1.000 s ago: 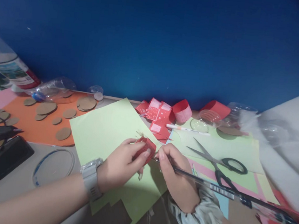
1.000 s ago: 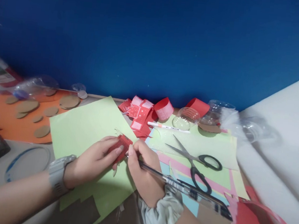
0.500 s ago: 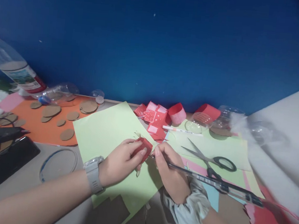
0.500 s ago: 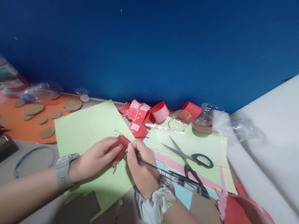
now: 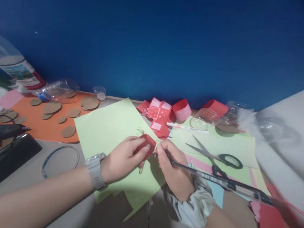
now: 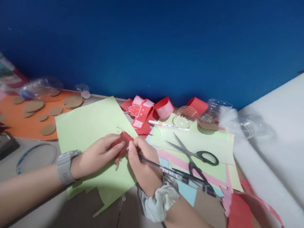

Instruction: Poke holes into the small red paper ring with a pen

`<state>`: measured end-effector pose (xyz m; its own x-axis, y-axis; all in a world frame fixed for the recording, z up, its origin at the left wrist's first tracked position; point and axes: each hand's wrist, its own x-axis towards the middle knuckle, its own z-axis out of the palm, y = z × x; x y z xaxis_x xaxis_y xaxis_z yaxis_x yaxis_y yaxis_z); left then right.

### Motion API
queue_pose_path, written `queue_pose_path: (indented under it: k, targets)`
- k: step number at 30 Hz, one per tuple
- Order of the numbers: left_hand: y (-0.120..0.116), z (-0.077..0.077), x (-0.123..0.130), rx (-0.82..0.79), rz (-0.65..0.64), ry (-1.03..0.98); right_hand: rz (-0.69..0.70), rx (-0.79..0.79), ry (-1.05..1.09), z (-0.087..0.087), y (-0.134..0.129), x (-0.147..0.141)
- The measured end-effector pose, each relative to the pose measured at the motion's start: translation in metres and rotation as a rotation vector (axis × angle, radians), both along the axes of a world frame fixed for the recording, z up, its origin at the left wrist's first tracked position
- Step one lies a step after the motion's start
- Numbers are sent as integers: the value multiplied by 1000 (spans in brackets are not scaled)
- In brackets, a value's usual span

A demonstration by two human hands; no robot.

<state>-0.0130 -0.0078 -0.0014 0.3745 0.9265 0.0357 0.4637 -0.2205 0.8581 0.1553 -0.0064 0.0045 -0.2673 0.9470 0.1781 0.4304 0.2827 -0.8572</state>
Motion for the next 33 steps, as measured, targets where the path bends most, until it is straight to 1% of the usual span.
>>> queue_pose_path:
  k: [2, 6, 11, 15, 20, 24, 29, 33]
  targets:
    - [0, 0, 0, -4, 4, -3, -10, -7, -3, 0, 0, 0]
    - [1, 1, -1, 3, 0, -9, 28, 12, -16, -1, -1, 1]
    - [1, 0, -1, 1, 0, -7, 20, 8, -13, -2, -2, 0]
    - [1, 1, -1, -2, 1, -7, 49, 17, -33, -3, -1, 0]
    - [0, 1, 0, 8, 2, 7, 28, 32, -34, -2, -1, 0]
    - [1, 2, 0, 11, 6, 20, 46, 14, -47, 0, -1, 1]
    - [1, 2, 0, 15, 9, 40, 30, 15, -28, 1, -1, 0]
    - [1, 2, 1, 19, 9, 40, 58, 5, -45, -1, -1, 0]
